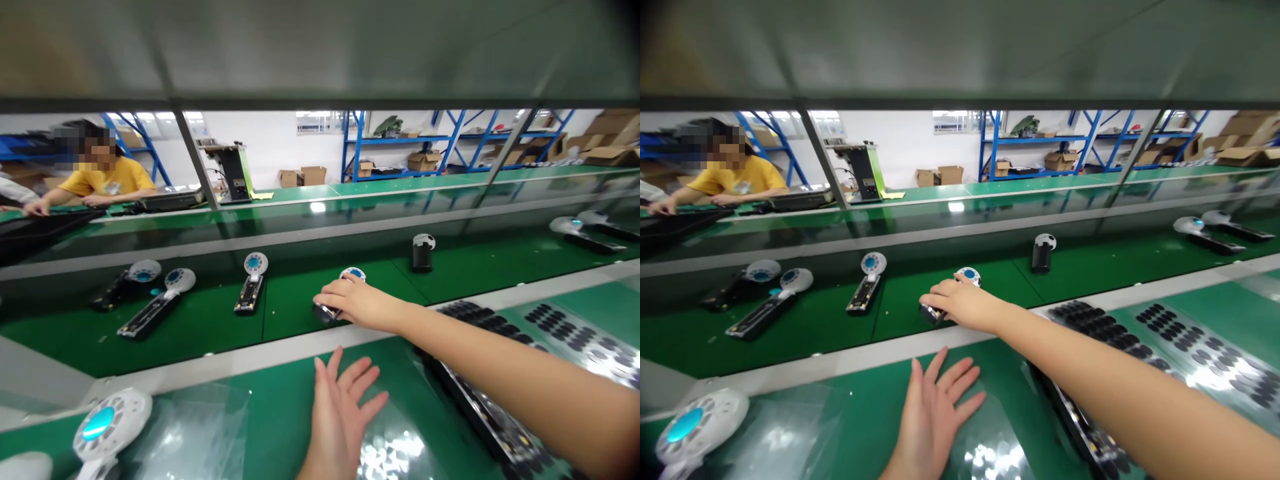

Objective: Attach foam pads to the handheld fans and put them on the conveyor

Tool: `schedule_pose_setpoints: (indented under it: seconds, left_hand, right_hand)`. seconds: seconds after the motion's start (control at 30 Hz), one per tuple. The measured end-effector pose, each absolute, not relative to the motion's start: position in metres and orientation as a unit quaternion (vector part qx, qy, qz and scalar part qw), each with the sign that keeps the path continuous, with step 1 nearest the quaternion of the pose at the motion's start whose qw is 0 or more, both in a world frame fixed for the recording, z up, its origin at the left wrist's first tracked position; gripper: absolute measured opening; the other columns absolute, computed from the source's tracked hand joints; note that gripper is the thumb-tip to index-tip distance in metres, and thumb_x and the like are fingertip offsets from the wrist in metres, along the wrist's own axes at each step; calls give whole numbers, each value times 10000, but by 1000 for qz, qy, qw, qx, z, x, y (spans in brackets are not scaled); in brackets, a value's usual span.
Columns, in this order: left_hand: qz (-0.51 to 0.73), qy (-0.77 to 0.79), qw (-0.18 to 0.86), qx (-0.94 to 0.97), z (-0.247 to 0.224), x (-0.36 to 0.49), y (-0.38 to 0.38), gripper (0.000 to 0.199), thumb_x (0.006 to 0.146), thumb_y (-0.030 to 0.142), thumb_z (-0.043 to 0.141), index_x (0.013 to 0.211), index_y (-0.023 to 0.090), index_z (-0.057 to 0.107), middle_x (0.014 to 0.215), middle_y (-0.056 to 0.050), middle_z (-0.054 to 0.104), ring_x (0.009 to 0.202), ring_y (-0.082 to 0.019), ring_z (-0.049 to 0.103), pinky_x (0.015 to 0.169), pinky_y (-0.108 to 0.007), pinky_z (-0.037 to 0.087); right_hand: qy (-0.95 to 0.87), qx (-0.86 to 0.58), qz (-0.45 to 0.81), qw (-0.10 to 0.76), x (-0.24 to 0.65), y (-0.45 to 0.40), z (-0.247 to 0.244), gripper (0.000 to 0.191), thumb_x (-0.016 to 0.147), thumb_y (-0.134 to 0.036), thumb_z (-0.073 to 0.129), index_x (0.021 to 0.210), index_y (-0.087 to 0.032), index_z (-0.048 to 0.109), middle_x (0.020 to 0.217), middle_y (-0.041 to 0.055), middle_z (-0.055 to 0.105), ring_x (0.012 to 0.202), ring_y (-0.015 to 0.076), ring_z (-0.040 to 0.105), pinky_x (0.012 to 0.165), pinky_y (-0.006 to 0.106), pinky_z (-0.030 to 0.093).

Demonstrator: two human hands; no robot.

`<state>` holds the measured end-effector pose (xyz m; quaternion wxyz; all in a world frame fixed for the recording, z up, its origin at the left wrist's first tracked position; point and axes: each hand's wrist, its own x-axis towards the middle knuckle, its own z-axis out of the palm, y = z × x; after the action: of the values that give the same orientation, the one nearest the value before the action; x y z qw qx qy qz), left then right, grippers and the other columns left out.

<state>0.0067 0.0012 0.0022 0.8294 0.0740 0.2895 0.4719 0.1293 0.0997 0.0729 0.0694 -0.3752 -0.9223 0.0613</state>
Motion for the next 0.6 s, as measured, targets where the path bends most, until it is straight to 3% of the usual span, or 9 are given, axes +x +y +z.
schedule_pose_setpoints:
  seconds: [0.1, 0.2, 0.27, 0.33, 0.4, 0.47, 0.6]
  left_hand:
    - [450, 232, 858, 88, 8, 4, -3, 617, 772, 605, 360, 1168, 143, 459, 1017, -170, 624, 899, -302, 604, 743, -467, 462]
    - [417, 211, 874, 133, 7, 4, -9, 455, 768, 509, 485, 940, 109, 617, 792, -127, 687, 709, -225, 638, 644, -358, 491]
    - [413, 222, 872, 141, 7, 5, -10, 284, 769, 373, 556, 887, 127, 636, 730, -90, 692, 657, -179, 632, 629, -308, 487]
    - [424, 233, 865, 132, 8, 4, -10, 175, 778, 241, 549, 906, 152, 628, 876, -78, 691, 717, -174, 632, 672, -318, 488]
    - [439, 234, 858, 130, 11, 4, -9, 221, 766, 168, 536, 975, 174, 606, 1127, -78, 612, 872, -215, 613, 740, -359, 481]
    - [445, 231, 854, 142, 14, 3, -9, 283, 736, 131, 552, 1012, 182, 583, 1216, -83, 550, 977, -254, 574, 793, -398, 465]
    - [436, 292, 828, 197, 13, 7, -14, 175, 708, 141, 603, 879, 165, 568, 885, -65, 655, 776, -178, 605, 749, -381, 472]
  right_hand:
    - [-943, -318, 87, 46, 137, 52, 96, 315, 857, -149, 434, 1133, -238, 557, 1185, 11, 568, 1140, 146, 448, 1039, 353, 173]
    - [-936, -317, 139, 56, 150, 3, 103, 469, 810, -67, 421, 1257, -203, 448, 1294, 6, 491, 1255, 152, 325, 1067, 332, 169]
    - [-913, -358, 169, 96, 165, -27, 97, 594, 768, -18, 410, 1313, -247, 359, 1370, -20, 384, 1291, 155, 259, 1064, 346, 229]
    - [-875, -430, 176, 136, 181, -55, 83, 603, 769, -36, 438, 1301, -311, 364, 1379, -37, 350, 1274, 177, 295, 1036, 369, 304]
    - [-850, -473, 203, 112, 193, -79, 64, 557, 769, -130, 544, 1258, -363, 413, 1327, -18, 413, 1218, 241, 381, 983, 432, 370]
    - [-841, -482, 239, 58, 197, -94, 44, 568, 734, -202, 630, 1227, -402, 432, 1289, 1, 437, 1173, 299, 413, 941, 496, 390]
    - [-830, -503, 231, 66, 187, -101, 16, 535, 723, -316, 654, 1212, -401, 456, 1305, 16, 403, 1190, 340, 355, 936, 565, 350]
